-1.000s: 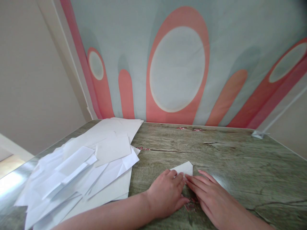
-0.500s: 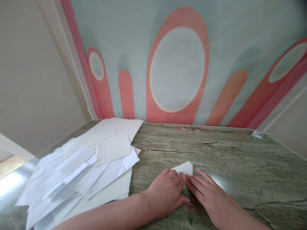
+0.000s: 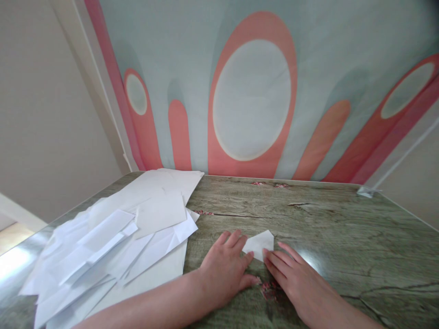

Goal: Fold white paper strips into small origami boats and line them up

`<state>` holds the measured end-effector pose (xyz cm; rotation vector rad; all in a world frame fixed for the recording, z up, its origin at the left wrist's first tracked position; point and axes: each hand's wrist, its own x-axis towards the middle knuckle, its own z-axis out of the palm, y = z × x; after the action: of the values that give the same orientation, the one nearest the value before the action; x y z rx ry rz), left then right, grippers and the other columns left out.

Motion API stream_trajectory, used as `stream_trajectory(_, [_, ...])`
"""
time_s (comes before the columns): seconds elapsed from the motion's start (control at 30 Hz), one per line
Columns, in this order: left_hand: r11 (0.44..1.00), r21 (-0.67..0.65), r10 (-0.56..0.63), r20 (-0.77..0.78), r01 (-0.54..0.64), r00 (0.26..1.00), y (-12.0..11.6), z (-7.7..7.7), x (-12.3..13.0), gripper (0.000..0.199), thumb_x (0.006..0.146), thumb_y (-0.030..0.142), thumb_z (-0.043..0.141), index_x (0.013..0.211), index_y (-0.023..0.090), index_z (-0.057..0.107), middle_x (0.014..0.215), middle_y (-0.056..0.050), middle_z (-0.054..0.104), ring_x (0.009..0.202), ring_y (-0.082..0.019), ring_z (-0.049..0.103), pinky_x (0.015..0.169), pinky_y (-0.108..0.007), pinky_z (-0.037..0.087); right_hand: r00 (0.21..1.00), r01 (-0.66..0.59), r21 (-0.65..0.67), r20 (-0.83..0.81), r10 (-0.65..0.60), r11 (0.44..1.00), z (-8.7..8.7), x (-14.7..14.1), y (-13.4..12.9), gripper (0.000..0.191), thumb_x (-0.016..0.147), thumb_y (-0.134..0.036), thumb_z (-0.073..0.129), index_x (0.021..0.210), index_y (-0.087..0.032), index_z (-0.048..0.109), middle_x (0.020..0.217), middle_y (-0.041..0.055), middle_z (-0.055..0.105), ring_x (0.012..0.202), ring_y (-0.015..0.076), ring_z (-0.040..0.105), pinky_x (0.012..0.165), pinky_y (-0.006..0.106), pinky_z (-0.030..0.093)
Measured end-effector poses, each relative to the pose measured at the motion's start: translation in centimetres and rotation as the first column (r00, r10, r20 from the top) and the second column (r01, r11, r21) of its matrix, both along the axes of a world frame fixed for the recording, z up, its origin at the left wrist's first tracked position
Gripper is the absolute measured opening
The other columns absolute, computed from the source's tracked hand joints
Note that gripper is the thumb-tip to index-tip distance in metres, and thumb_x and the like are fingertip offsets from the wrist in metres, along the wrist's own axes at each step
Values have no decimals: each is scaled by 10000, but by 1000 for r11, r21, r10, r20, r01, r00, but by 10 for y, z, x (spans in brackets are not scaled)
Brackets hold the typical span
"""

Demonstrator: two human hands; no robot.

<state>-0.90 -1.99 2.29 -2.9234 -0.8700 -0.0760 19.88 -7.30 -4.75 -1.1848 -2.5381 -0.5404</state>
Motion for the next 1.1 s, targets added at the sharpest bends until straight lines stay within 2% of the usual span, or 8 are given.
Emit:
stream_trajectory(0.17, [997, 68, 53, -68, -49, 996, -1, 5, -1, 442, 813, 527, 525, 1005, 147, 645, 1126, -126, 581, 1199, -287, 366, 959, -411, 291, 1000, 2, -11, 3, -1, 1000, 1, -1, 0, 293, 836, -235, 508, 1092, -118, 592, 1151, 104, 599, 1034, 224, 523, 1024, 464, 302])
stream_trajectory(0.3, [995, 94, 26, -66, -20, 997, -1, 2, 1, 384, 822, 476, 537, 961, 137, 651, 1072, -123, 603, 1156, -277, 401, 953, -399, 292, 1000, -2, -3, -16, 2, 1000, -1, 0, 0, 283, 842, -224, 498, 1094, -133, 593, 1145, 97, 602, 1032, 217, 525, 1021, 464, 309])
stream_trajectory(0.5, [999, -18, 29, -17, -29, 999, 6, 1, 4, 305, 840, 410, 521, 885, 132, 640, 969, -103, 613, 1005, -243, 503, 878, -369, 372, 998, 33, 24, -60, -31, 999, -4, -3, -5, 323, 828, -221, 480, 1123, -127, 572, 1169, 92, 595, 1051, 227, 514, 971, 446, 381])
stream_trajectory(0.6, [997, -67, 48, 5, -48, 999, 11, -2, 5, 268, 843, 373, 524, 906, 135, 630, 925, -87, 613, 940, -221, 535, 846, -349, 400, 994, 94, 55, -60, -90, 994, 0, -6, -9, 344, 813, -160, 444, 1133, -114, 561, 1165, 99, 599, 1042, 236, 518, 898, 418, 446])
stream_trajectory(0.7, [995, -75, 67, 34, -65, 997, 15, -5, 5, 303, 860, 394, 495, 948, 136, 628, 931, -92, 616, 946, -227, 544, 844, -355, 408, 995, 103, 63, -21, -102, 993, 7, -8, -10, 393, 794, -97, 411, 1166, -110, 536, 1178, 110, 591, 1029, 233, 525, 855, 392, 477])
stream_trajectory(0.93, [992, -95, 91, 122, -80, 988, 23, -10, 2, 266, 880, 354, 462, 939, 163, 638, 942, -80, 619, 928, -218, 553, 831, -350, 421, 991, 92, -13, -96, -93, 996, 13, -8, -6, 429, 777, -50, 417, 1176, -143, 545, 1216, 74, 575, 1040, 210, 514, 906, 377, 442])
stream_trajectory(1.03, [987, -134, 115, 216, -87, 970, 32, -15, 0, 252, 860, 347, 508, 1019, 189, 622, 986, -61, 606, 952, -204, 541, 852, -330, 420, 988, 80, -105, -125, -93, 991, 18, -7, -4, 420, 807, -74, 435, 1205, -165, 533, 1225, 68, 566, 1037, 199, 513, 892, 359, 439])
stream_trajectory(1.1, [981, -162, 146, 270, -104, 952, 37, -19, -1, 290, 841, 368, 537, 1069, 198, 600, 1020, -56, 587, 965, -204, 529, 864, -333, 419, 987, 69, -189, -127, -94, 979, 24, -7, -2, 395, 842, -151, 463, 1233, -173, 510, 1262, 77, 534, 1071, 203, 493, 904, 368, 424])
